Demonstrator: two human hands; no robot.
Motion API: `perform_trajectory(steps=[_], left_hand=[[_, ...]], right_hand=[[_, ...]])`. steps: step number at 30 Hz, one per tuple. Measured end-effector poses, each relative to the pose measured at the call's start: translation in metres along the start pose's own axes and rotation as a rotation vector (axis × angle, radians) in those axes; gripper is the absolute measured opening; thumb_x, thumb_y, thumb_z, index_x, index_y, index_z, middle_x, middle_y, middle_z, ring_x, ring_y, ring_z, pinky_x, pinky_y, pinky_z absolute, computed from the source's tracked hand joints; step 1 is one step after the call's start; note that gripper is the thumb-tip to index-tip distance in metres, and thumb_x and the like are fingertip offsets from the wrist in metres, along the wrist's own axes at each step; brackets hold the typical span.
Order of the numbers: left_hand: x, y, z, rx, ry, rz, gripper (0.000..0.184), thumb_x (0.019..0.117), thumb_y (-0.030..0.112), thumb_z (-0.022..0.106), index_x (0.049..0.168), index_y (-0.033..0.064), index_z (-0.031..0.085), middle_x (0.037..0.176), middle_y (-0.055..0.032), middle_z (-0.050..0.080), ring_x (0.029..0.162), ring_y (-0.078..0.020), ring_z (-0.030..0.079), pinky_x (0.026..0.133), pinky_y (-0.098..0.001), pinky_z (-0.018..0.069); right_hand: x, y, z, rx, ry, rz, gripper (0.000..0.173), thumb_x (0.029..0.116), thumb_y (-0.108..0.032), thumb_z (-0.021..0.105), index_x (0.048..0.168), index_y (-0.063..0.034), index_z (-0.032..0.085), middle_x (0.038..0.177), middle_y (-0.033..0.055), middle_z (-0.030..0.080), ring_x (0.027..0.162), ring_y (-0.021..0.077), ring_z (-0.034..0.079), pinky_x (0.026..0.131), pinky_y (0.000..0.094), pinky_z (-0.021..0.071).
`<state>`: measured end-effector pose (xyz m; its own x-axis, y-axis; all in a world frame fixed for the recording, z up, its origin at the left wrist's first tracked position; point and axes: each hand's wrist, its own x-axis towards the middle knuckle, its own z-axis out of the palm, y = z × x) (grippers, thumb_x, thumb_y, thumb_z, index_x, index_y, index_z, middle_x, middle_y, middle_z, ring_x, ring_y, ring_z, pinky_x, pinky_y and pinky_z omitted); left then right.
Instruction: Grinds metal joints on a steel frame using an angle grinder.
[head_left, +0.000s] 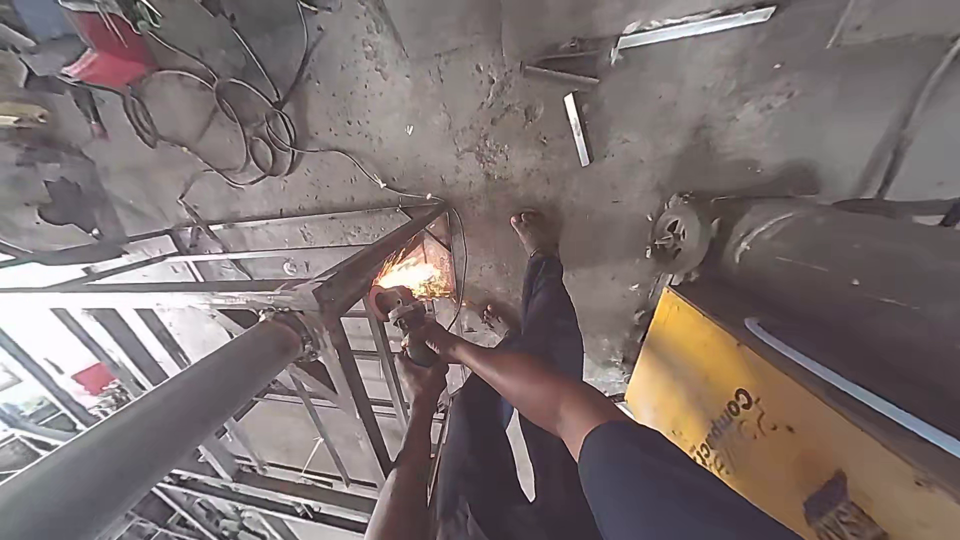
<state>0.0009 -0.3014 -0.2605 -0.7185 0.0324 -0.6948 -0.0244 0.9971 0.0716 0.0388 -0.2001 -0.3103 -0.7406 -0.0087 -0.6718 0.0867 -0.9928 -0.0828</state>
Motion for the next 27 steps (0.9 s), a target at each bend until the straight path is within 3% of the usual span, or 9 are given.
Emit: perform_trajectory(steps=[5,8,11,15,17,20,27], left_hand=[[-0.001,-0.004,0.000,-0.006,-0.004,-0.010,0.110,0.0562,0.018,0.092,0.148,0.0008,0.034,0.120,-0.0242,0.064,0.104,-0.0359,0.066,0.087,-0.0569,0.0569],[-0.003,-0.004,0.005,-0.017,0.014,0.009,0.106,0.0572,0.020,0.092,0.146,-0.0004,0.038,0.114,-0.0222,0.065,0.099,-0.0333,0.067,0.085,-0.0551,0.0574],[-0.002,-0.004,0.002,0.004,0.029,0.025,0.108,0.0579,0.022,0.094,0.147,0.0001,0.036,0.118,-0.0223,0.065,0.103,-0.0328,0.067,0.089,-0.0546,0.0568],[0.000,-0.005,0.004,-0.042,0.016,0.016,0.108,0.0566,0.018,0.092,0.147,-0.0007,0.036,0.117,-0.0241,0.064,0.102,-0.0348,0.067,0.087,-0.0558,0.0569],[-0.003,-0.003,0.007,-0.060,0.043,0.041,0.109,0.0552,0.017,0.092,0.147,-0.0014,0.036,0.119,-0.0237,0.064,0.104,-0.0339,0.066,0.090,-0.0539,0.0564],[-0.010,-0.004,0.004,-0.049,0.034,0.037,0.108,0.0575,0.015,0.092,0.147,-0.0028,0.034,0.123,-0.0246,0.062,0.109,-0.0338,0.064,0.094,-0.0524,0.0549],[-0.005,-0.006,0.008,-0.091,0.025,0.010,0.106,0.0564,0.012,0.091,0.145,-0.0022,0.036,0.118,-0.0243,0.063,0.103,-0.0336,0.065,0.088,-0.0527,0.0568]], right_hand=[[0.012,0.018,-0.006,-0.023,-0.029,-0.054,0.028,0.0902,-0.004,0.062,0.117,-0.0028,0.054,0.090,0.0020,0.063,0.078,0.0089,0.064,0.076,0.0271,0.0570],[0.002,0.007,-0.003,-0.118,-0.007,-0.070,0.034,0.0883,-0.003,0.064,0.121,-0.0007,0.054,0.092,0.0010,0.063,0.079,0.0055,0.062,0.076,0.0238,0.0559],[0.013,0.016,-0.007,-0.075,-0.039,-0.101,0.034,0.0831,-0.004,0.068,0.115,-0.0021,0.057,0.090,0.0016,0.066,0.077,0.0091,0.066,0.075,0.0280,0.0585],[0.013,0.019,-0.010,-0.053,-0.051,-0.084,0.039,0.0884,-0.006,0.066,0.124,-0.0009,0.052,0.098,0.0029,0.064,0.084,0.0073,0.063,0.080,0.0250,0.0560],[0.005,0.007,-0.006,-0.096,-0.044,-0.094,0.047,0.0845,-0.009,0.068,0.128,0.0002,0.051,0.100,0.0036,0.064,0.086,0.0065,0.063,0.082,0.0244,0.0551],[-0.008,-0.001,0.002,-0.113,-0.037,-0.043,0.044,0.0863,-0.005,0.065,0.127,-0.0003,0.051,0.097,0.0013,0.063,0.082,0.0047,0.062,0.079,0.0233,0.0560],[0.001,0.004,-0.004,-0.115,-0.031,-0.050,0.029,0.0871,-0.001,0.065,0.114,-0.0032,0.056,0.089,-0.0006,0.063,0.078,0.0050,0.062,0.076,0.0236,0.0554]])
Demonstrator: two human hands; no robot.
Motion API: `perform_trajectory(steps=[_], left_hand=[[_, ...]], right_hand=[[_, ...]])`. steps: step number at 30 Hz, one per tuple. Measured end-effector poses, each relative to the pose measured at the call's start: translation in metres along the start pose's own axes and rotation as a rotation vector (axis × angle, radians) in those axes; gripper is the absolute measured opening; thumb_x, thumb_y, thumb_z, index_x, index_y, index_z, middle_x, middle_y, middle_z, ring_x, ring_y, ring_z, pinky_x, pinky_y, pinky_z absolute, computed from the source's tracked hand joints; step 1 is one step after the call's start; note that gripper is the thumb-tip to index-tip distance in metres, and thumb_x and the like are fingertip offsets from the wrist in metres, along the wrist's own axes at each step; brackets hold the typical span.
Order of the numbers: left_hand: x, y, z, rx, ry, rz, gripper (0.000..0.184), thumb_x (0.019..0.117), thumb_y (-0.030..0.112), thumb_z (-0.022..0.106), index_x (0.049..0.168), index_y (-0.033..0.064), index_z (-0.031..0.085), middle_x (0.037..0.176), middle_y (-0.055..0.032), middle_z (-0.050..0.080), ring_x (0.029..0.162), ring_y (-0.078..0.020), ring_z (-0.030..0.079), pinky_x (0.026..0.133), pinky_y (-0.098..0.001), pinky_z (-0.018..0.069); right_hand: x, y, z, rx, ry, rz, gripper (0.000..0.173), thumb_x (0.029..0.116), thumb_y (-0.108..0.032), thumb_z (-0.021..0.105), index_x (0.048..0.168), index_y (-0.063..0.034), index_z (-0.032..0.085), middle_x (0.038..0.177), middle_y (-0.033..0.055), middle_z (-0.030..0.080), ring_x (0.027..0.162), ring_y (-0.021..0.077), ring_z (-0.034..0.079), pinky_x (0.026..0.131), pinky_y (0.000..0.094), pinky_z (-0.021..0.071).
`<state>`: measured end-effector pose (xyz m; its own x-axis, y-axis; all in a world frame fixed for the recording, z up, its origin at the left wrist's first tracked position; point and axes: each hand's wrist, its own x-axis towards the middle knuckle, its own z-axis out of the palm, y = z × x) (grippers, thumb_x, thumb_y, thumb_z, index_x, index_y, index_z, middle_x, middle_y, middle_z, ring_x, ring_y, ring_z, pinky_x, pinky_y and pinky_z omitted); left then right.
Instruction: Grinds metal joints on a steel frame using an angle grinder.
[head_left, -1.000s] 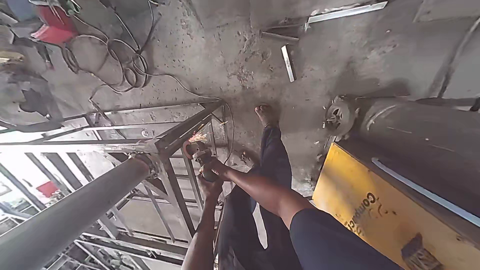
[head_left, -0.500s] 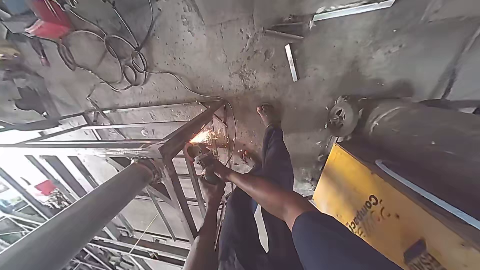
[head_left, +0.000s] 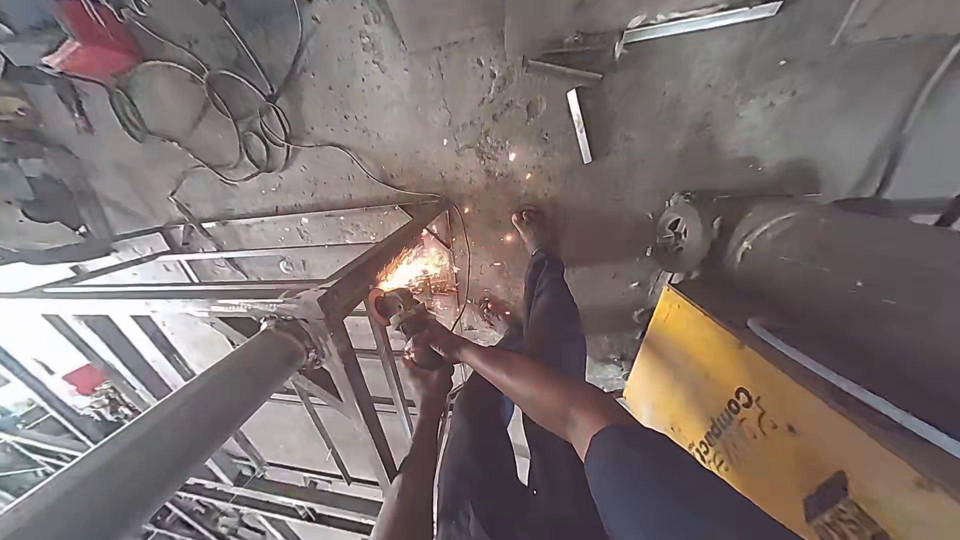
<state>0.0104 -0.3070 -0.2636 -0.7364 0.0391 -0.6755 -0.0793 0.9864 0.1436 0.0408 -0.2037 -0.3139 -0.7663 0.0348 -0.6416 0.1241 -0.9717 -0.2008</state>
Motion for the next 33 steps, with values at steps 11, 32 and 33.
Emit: perform_trajectory(steps=[11,32,33], left_hand=[[0.004,0.009,0.003,-0.004,-0.027,-0.021,0.107,0.0586,0.018,0.092,0.147,-0.0019,0.035,0.117,-0.0249,0.064,0.102,-0.0341,0.066,0.087,-0.0535,0.0572],[0.002,0.016,0.001,-0.043,-0.036,0.016,0.103,0.0584,0.016,0.093,0.144,-0.0032,0.038,0.113,-0.0229,0.065,0.097,-0.0315,0.067,0.085,-0.0520,0.0582],[0.002,0.016,0.000,-0.028,-0.026,0.015,0.105,0.0584,0.017,0.092,0.145,-0.0025,0.036,0.114,-0.0226,0.065,0.098,-0.0314,0.067,0.086,-0.0518,0.0580]], right_hand=[[0.016,0.012,-0.010,0.056,0.033,0.013,0.028,0.0834,-0.002,0.066,0.109,-0.0034,0.057,0.083,0.0003,0.065,0.074,0.0085,0.064,0.072,0.0278,0.0575],[0.011,0.000,-0.010,-0.001,-0.015,-0.009,0.029,0.0912,-0.004,0.064,0.119,-0.0019,0.056,0.092,0.0002,0.064,0.080,0.0051,0.062,0.079,0.0236,0.0554],[0.013,0.000,-0.008,0.002,-0.009,-0.035,0.033,0.0847,-0.002,0.067,0.116,-0.0022,0.057,0.090,0.0000,0.065,0.079,0.0053,0.063,0.077,0.0241,0.0563]])
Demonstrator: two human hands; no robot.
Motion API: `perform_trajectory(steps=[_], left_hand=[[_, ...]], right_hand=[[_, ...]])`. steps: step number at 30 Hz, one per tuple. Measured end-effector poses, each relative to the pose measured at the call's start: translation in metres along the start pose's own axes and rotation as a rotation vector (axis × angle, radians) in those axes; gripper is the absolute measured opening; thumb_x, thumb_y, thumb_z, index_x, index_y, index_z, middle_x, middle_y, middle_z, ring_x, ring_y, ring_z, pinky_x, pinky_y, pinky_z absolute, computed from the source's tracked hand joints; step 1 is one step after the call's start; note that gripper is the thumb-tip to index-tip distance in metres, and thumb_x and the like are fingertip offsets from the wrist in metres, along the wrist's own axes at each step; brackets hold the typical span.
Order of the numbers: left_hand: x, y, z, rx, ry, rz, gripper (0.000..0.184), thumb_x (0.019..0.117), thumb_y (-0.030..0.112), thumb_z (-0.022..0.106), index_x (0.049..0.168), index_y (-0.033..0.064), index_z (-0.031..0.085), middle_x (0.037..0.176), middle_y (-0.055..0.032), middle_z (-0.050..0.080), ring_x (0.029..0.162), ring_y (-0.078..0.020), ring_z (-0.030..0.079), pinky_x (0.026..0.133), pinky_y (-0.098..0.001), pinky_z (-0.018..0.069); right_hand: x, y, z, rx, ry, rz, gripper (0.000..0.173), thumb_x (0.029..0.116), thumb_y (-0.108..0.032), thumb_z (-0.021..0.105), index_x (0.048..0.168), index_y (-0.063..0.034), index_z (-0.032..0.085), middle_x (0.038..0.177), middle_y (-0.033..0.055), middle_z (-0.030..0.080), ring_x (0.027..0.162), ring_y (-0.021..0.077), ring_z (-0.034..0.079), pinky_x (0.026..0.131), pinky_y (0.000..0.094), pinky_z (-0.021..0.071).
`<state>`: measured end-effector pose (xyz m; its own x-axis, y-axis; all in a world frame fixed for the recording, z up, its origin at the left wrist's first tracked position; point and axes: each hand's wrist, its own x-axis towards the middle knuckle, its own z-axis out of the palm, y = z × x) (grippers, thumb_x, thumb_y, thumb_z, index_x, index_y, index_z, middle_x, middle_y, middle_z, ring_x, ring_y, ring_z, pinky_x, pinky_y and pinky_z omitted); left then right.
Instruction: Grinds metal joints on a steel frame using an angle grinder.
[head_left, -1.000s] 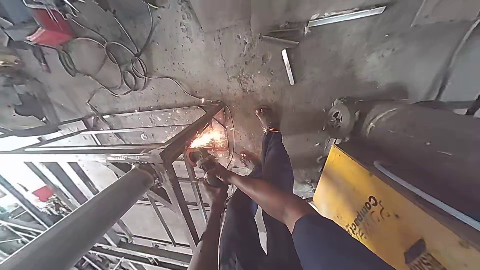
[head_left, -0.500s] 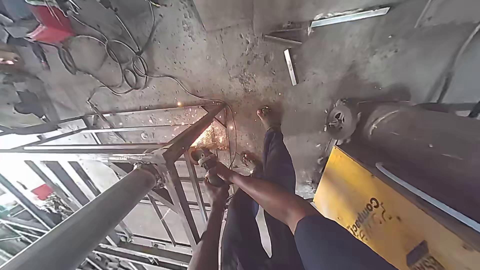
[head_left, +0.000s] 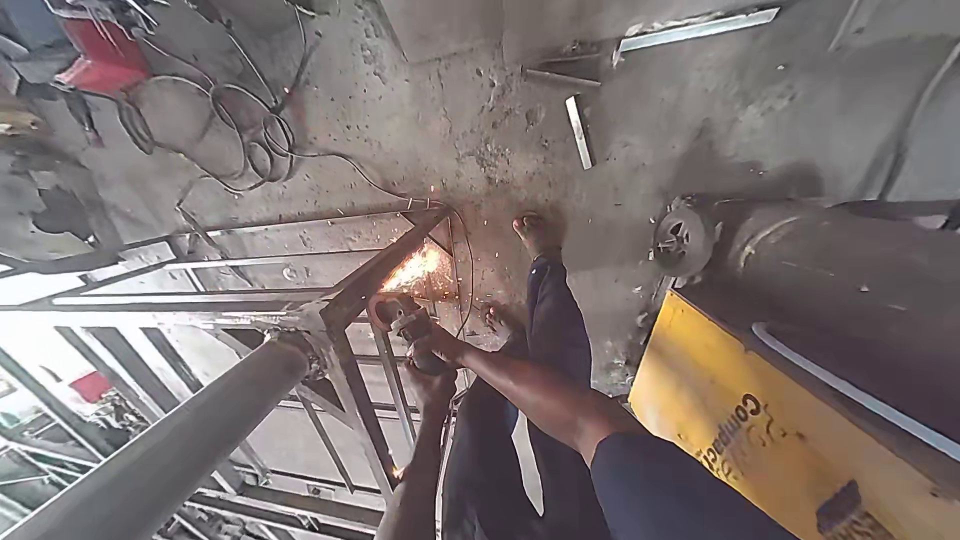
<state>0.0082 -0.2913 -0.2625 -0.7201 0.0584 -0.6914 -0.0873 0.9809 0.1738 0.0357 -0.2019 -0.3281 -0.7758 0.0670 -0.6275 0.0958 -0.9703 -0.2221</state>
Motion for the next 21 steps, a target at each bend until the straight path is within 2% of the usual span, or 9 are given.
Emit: perform_trajectory(steps=[4,5,9,11,13,16,17,19,21], left_hand=[[-0.001,-0.002,0.000,0.038,-0.009,-0.021,0.104,0.0609,0.019,0.092,0.146,-0.0024,0.036,0.116,-0.0234,0.064,0.100,-0.0328,0.067,0.087,-0.0531,0.0575],[-0.001,0.000,0.002,0.014,0.000,-0.010,0.104,0.0602,0.020,0.092,0.145,-0.0027,0.037,0.114,-0.0225,0.065,0.098,-0.0314,0.067,0.085,-0.0519,0.0580],[-0.006,-0.005,0.002,-0.007,0.038,0.021,0.108,0.0567,0.017,0.093,0.145,-0.0027,0.035,0.116,-0.0214,0.064,0.101,-0.0295,0.067,0.087,-0.0494,0.0580],[-0.003,-0.007,0.001,0.001,0.015,0.007,0.108,0.0571,0.018,0.093,0.146,-0.0022,0.035,0.117,-0.0218,0.064,0.102,-0.0307,0.066,0.088,-0.0513,0.0575],[-0.004,-0.002,0.006,-0.053,-0.020,-0.023,0.103,0.0572,0.020,0.092,0.143,-0.0019,0.039,0.109,-0.0200,0.066,0.092,-0.0288,0.068,0.081,-0.0506,0.0595],[-0.016,0.008,0.008,-0.178,-0.078,-0.191,0.093,0.0631,0.018,0.092,0.139,0.0009,0.041,0.089,-0.0192,0.068,0.066,-0.0292,0.069,0.059,-0.0493,0.0604],[-0.022,0.012,0.005,-0.190,-0.101,-0.232,0.091,0.0656,0.017,0.091,0.140,0.0023,0.040,0.088,-0.0196,0.067,0.064,-0.0300,0.068,0.057,-0.0495,0.0596],[-0.037,0.028,-0.002,-0.161,-0.137,-0.223,0.090,0.0672,0.016,0.090,0.141,0.0036,0.039,0.088,-0.0187,0.067,0.064,-0.0292,0.068,0.056,-0.0484,0.0594],[-0.054,0.050,-0.007,-0.121,-0.183,-0.160,0.092,0.0669,0.015,0.088,0.143,0.0042,0.038,0.094,-0.0183,0.067,0.071,-0.0286,0.068,0.062,-0.0488,0.0593]], right_hand=[[-0.002,0.004,0.000,0.033,-0.003,0.003,0.033,0.0859,-0.006,0.065,0.117,-0.0029,0.054,0.089,-0.0005,0.062,0.077,0.0053,0.062,0.075,0.0241,0.0556],[0.003,0.009,-0.006,0.028,-0.025,-0.022,0.035,0.0878,-0.008,0.066,0.120,-0.0021,0.054,0.093,0.0002,0.063,0.081,0.0055,0.062,0.079,0.0247,0.0553],[-0.010,-0.005,0.004,0.018,-0.026,-0.009,0.034,0.0807,-0.003,0.069,0.112,-0.0048,0.056,0.086,-0.0024,0.065,0.076,0.0054,0.064,0.076,0.0251,0.0569],[-0.010,-0.003,0.002,-0.031,-0.010,-0.013,0.033,0.0864,-0.005,0.066,0.117,-0.0031,0.056,0.091,-0.0013,0.064,0.080,0.0036,0.063,0.078,0.0226,0.0554],[-0.007,-0.003,-0.004,-0.118,0.020,0.007,0.032,0.0958,-0.006,0.062,0.127,0.0014,0.056,0.101,0.0035,0.063,0.087,0.0039,0.060,0.084,0.0219,0.0523],[-0.008,-0.006,-0.001,-0.178,0.077,0.084,0.021,0.0947,-0.006,0.061,0.115,0.0000,0.060,0.092,0.0033,0.065,0.078,0.0069,0.062,0.076,0.0266,0.0553],[-0.021,-0.018,0.006,-0.170,0.088,0.118,0.017,0.0971,-0.006,0.057,0.113,-0.0020,0.058,0.088,0.0013,0.062,0.074,0.0062,0.061,0.073,0.0259,0.0554],[-0.047,-0.043,0.015,-0.118,0.117,0.126,0.020,0.1015,-0.007,0.054,0.120,-0.0011,0.056,0.091,0.0023,0.062,0.075,0.0073,0.061,0.071,0.0264,0.0555],[-0.066,-0.057,0.016,-0.033,0.187,0.059,0.025,0.0946,-0.004,0.060,0.119,-0.0007,0.057,0.093,0.0051,0.064,0.076,0.0105,0.063,0.071,0.0289,0.0567]])
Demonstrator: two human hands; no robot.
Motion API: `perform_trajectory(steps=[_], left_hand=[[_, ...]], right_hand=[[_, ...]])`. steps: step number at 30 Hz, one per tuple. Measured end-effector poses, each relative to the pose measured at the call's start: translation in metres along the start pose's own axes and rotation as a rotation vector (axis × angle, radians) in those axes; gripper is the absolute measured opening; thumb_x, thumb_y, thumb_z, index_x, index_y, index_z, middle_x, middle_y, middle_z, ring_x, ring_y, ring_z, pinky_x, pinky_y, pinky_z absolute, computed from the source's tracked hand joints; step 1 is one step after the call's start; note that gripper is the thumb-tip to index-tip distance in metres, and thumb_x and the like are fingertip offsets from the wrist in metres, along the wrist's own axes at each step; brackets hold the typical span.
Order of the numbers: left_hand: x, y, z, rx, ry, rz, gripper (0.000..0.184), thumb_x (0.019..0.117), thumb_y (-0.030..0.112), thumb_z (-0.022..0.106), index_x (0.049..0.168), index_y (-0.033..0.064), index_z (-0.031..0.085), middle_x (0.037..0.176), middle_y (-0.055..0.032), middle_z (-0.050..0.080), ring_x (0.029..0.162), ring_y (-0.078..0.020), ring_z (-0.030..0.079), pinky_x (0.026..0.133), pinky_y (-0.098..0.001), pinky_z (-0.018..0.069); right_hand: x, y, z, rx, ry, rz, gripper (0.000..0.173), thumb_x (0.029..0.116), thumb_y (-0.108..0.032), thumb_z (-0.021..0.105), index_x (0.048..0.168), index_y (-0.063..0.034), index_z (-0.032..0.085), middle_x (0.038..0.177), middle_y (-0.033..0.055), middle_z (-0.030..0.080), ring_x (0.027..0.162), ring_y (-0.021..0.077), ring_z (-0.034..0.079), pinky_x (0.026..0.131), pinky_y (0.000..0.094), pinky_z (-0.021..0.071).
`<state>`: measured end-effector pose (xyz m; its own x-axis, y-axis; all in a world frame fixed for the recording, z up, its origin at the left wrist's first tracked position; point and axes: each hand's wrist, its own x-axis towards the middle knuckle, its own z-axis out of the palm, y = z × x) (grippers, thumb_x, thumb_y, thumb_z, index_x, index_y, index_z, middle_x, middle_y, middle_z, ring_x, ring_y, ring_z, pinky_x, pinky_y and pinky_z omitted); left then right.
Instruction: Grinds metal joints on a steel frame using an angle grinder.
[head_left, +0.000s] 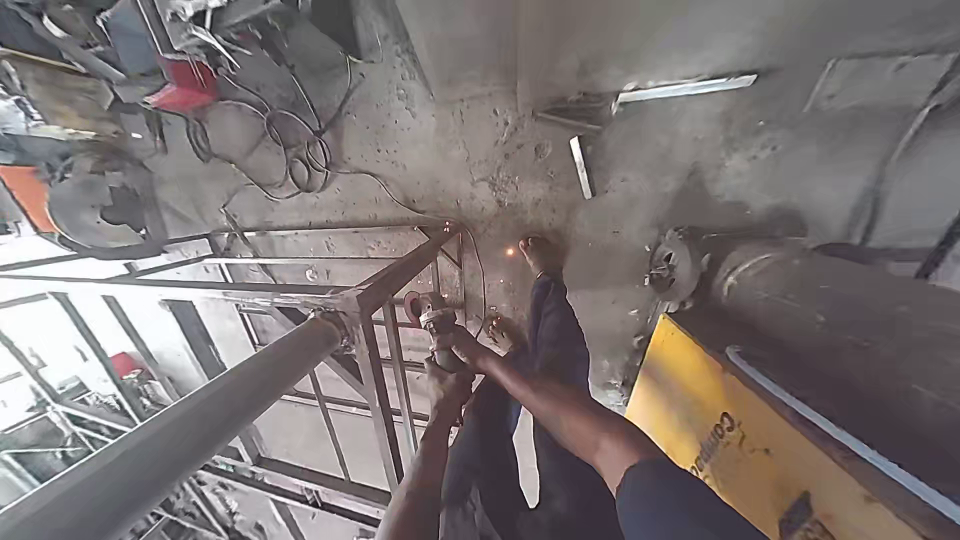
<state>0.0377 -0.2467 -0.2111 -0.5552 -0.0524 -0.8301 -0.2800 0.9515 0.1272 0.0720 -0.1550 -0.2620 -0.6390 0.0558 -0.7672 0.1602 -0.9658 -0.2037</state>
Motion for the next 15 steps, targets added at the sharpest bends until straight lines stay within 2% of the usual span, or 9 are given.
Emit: perform_trajectory(steps=[1,4,6,8,11,13,15], left_hand=[[-0.010,0.007,0.003,-0.015,-0.030,0.045,0.094,0.0662,0.016,0.088,0.143,0.0033,0.036,0.095,-0.0188,0.067,0.071,-0.0281,0.068,0.062,-0.0481,0.0599],[-0.039,0.036,0.010,0.014,-0.114,0.150,0.099,0.0605,0.015,0.089,0.144,0.0010,0.037,0.105,-0.0197,0.067,0.084,-0.0286,0.070,0.073,-0.0492,0.0611],[-0.055,0.057,0.015,0.027,-0.171,0.203,0.099,0.0595,0.018,0.090,0.142,0.0032,0.037,0.102,-0.0172,0.068,0.079,-0.0267,0.071,0.069,-0.0480,0.0625],[-0.073,0.086,0.015,0.064,-0.205,0.227,0.104,0.0593,0.023,0.091,0.146,0.0047,0.036,0.107,-0.0178,0.068,0.085,-0.0279,0.071,0.075,-0.0509,0.0615],[-0.102,0.133,0.014,0.029,-0.216,0.257,0.107,0.0569,0.024,0.089,0.147,0.0043,0.036,0.112,-0.0182,0.067,0.093,-0.0280,0.070,0.081,-0.0513,0.0603],[-0.120,0.167,0.009,-0.021,-0.192,0.301,0.105,0.0560,0.022,0.088,0.146,0.0028,0.038,0.114,-0.0177,0.067,0.098,-0.0270,0.069,0.085,-0.0488,0.0595],[-0.131,0.198,0.002,-0.040,-0.164,0.329,0.104,0.0568,0.021,0.090,0.146,0.0012,0.039,0.117,-0.0197,0.066,0.103,-0.0295,0.067,0.089,-0.0516,0.0574]], right_hand=[[-0.015,-0.012,-0.001,-0.006,0.041,-0.029,0.027,0.0907,-0.002,0.063,0.117,-0.0009,0.057,0.093,0.0044,0.065,0.076,0.0093,0.063,0.071,0.0275,0.0570],[-0.057,-0.053,-0.009,-0.100,0.122,-0.089,0.030,0.0927,-0.008,0.068,0.120,0.0000,0.058,0.099,0.0042,0.066,0.086,0.0085,0.064,0.083,0.0265,0.0561],[-0.063,-0.063,-0.020,-0.056,0.142,-0.194,0.035,0.0866,-0.011,0.072,0.116,0.0020,0.060,0.096,0.0075,0.069,0.084,0.0131,0.068,0.080,0.0302,0.0593],[-0.086,-0.098,-0.015,-0.016,0.194,-0.196,0.036,0.0833,-0.007,0.074,0.114,0.0034,0.060,0.095,0.0103,0.069,0.082,0.0160,0.068,0.077,0.0334,0.0597],[-0.124,-0.166,0.004,-0.074,0.246,-0.156,0.036,0.0863,-0.005,0.069,0.119,0.0034,0.058,0.099,0.0109,0.066,0.084,0.0146,0.066,0.078,0.0321,0.0582],[-0.141,-0.209,0.022,-0.162,0.244,-0.179,0.032,0.0872,-0.003,0.066,0.118,0.0029,0.058,0.098,0.0095,0.066,0.083,0.0119,0.065,0.077,0.0287,0.0572],[-0.153,-0.249,0.043,-0.276,0.223,-0.191,0.030,0.0893,-0.001,0.064,0.119,0.0043,0.059,0.100,0.0103,0.066,0.083,0.0114,0.064,0.078,0.0271,0.0557]])
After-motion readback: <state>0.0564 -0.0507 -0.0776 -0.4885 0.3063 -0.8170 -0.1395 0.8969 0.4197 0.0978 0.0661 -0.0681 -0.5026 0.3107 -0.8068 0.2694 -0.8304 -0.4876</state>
